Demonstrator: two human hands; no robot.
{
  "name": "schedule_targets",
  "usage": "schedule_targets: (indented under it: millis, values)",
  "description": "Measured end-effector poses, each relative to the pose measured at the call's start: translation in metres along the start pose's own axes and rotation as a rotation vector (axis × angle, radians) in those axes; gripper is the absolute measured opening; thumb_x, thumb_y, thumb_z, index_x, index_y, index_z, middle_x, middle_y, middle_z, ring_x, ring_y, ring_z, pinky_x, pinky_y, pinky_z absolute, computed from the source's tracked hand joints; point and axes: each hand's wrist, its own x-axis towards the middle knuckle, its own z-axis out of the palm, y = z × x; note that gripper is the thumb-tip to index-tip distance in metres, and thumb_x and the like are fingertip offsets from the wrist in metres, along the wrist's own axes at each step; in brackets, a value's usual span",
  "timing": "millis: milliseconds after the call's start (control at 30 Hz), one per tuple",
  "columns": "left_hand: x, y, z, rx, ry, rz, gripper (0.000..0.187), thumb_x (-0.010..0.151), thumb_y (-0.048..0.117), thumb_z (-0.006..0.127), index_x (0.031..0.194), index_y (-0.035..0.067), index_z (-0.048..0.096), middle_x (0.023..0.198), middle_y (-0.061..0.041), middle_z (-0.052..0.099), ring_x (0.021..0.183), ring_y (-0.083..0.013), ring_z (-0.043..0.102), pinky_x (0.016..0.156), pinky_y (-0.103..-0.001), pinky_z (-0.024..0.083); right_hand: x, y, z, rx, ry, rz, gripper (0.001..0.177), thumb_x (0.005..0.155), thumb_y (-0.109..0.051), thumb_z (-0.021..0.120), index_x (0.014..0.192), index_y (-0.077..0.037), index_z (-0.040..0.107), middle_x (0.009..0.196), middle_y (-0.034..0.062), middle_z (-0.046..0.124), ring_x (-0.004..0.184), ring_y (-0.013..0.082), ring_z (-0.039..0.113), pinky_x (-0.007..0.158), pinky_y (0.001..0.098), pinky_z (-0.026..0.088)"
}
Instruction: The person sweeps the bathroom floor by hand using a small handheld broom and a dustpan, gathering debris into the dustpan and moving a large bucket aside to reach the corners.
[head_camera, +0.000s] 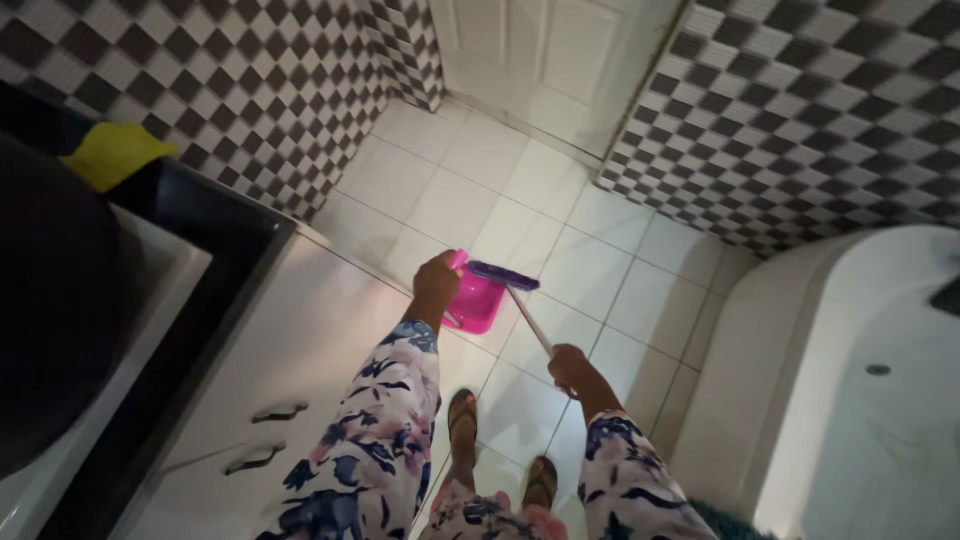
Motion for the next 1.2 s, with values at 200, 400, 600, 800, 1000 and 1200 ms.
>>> schedule_targets:
  millis: [200,400,600,800,1000,1200]
  values:
    - [-0.04,0.006,0.0,0.039,-0.042,-0.004,0.049,0.087,0.026,0.074,0.135,0.029,0.065,0.125,-0.01,0.07,0.116,-0.0336,0.066,0.098,-0.043,0.053,-0.056,0.023,-0.011,1.133,0.188,0.618,0.028,0.086,0.0,0.063,0.111,-0.014,0.06,0.072,0.0145,0.064,0.054,0.0246,0.063,0.045,0.0412,0.051]
    - [-0.085,0.009,0.019,0.025,-0.074,-0.013,0.051,0.085,0.027,0.075,0.136,0.028,0.064,0.129,-0.009,0.07,0.117,-0.0315,0.067,0.1,-0.04,0.052,-0.075,0.077,-0.04,0.814,0.281,0.556,0.005,0.087,-0.008,0.062,0.089,-0.012,0.064,0.072,0.0119,0.067,0.062,0.0253,0.065,0.056,0.0397,0.052]
    - [-0.129,0.017,0.037,0.064,-0.139,0.003,0.048,0.087,0.029,0.071,0.135,0.03,0.065,0.128,-0.008,0.07,0.117,-0.0315,0.067,0.1,-0.042,0.053,-0.072,0.121,-0.049,-0.51,-0.035,0.19,0.019,0.083,-0.018,0.065,0.065,-0.016,0.07,0.075,0.0041,0.072,0.076,0.0223,0.068,0.075,0.0343,0.056]
    - [-0.144,0.02,0.066,0.13,-0.159,0.017,0.048,0.087,0.029,0.072,0.135,0.029,0.065,0.128,-0.008,0.068,0.117,-0.032,0.065,0.1,-0.043,0.052,-0.045,0.12,0.001,-0.651,-0.046,0.006,0.008,0.082,-0.016,0.073,0.076,-0.016,0.077,0.077,0.0016,0.072,0.077,0.0206,0.069,0.071,0.0363,0.058]
    - [-0.158,0.028,0.071,0.139,-0.207,-0.021,0.052,0.086,0.031,0.075,0.137,0.029,0.064,0.128,-0.007,0.07,0.117,-0.0299,0.067,0.099,-0.041,0.054,-0.11,0.054,0.057,0.521,0.051,0.519,0.015,0.091,-0.012,0.063,0.095,-0.001,0.073,0.069,0.0151,0.075,0.055,0.0262,0.072,0.048,0.0363,0.057]
    - [-0.166,0.038,0.062,0.135,-0.217,-0.065,0.051,0.087,0.031,0.075,0.137,0.032,0.064,0.129,-0.006,0.069,0.118,-0.0299,0.066,0.1,-0.04,0.054,-0.173,0.06,0.053,1.121,0.202,0.557,0.015,0.084,0.0,0.061,0.098,-0.004,0.066,0.061,0.0133,0.062,0.048,0.0284,0.059,0.041,0.0448,0.047]
